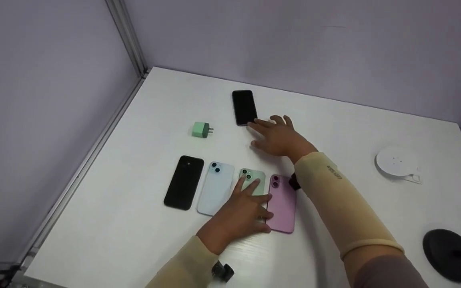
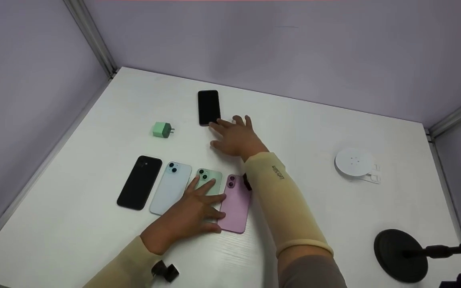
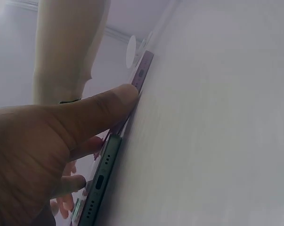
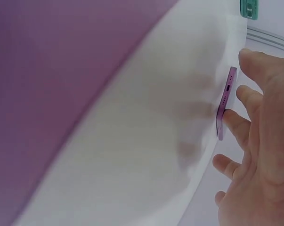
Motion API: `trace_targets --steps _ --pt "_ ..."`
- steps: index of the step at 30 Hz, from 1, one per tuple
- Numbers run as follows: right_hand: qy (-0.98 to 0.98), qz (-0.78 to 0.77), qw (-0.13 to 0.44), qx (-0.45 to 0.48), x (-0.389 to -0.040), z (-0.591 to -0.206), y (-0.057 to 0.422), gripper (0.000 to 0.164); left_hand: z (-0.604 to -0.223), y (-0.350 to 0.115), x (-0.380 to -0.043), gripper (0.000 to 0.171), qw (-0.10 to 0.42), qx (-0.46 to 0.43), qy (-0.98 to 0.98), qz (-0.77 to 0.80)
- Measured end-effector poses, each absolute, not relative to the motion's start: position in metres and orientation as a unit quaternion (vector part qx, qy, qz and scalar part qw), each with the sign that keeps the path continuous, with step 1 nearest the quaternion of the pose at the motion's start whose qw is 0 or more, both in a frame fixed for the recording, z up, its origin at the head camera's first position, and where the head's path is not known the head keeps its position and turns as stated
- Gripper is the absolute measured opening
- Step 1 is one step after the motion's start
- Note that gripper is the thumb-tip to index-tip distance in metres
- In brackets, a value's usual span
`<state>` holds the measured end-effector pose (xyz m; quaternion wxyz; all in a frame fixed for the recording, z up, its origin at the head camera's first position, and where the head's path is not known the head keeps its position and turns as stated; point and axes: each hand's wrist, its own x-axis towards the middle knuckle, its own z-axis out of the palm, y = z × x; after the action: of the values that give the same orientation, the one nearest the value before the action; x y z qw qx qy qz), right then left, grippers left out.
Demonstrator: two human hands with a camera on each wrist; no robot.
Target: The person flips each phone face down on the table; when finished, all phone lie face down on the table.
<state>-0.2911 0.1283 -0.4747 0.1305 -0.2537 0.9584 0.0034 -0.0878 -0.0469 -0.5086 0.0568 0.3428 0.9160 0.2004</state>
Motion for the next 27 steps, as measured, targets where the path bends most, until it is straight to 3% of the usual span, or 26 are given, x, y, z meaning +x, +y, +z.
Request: trace_targets --steps 27 --pt "0.975 0.005 0.076 -0.21 -0.194 -0.493 0.228 0.082 -0.518 -0.076 -0.107 0.032 0.054 0.309 0.921 0.233"
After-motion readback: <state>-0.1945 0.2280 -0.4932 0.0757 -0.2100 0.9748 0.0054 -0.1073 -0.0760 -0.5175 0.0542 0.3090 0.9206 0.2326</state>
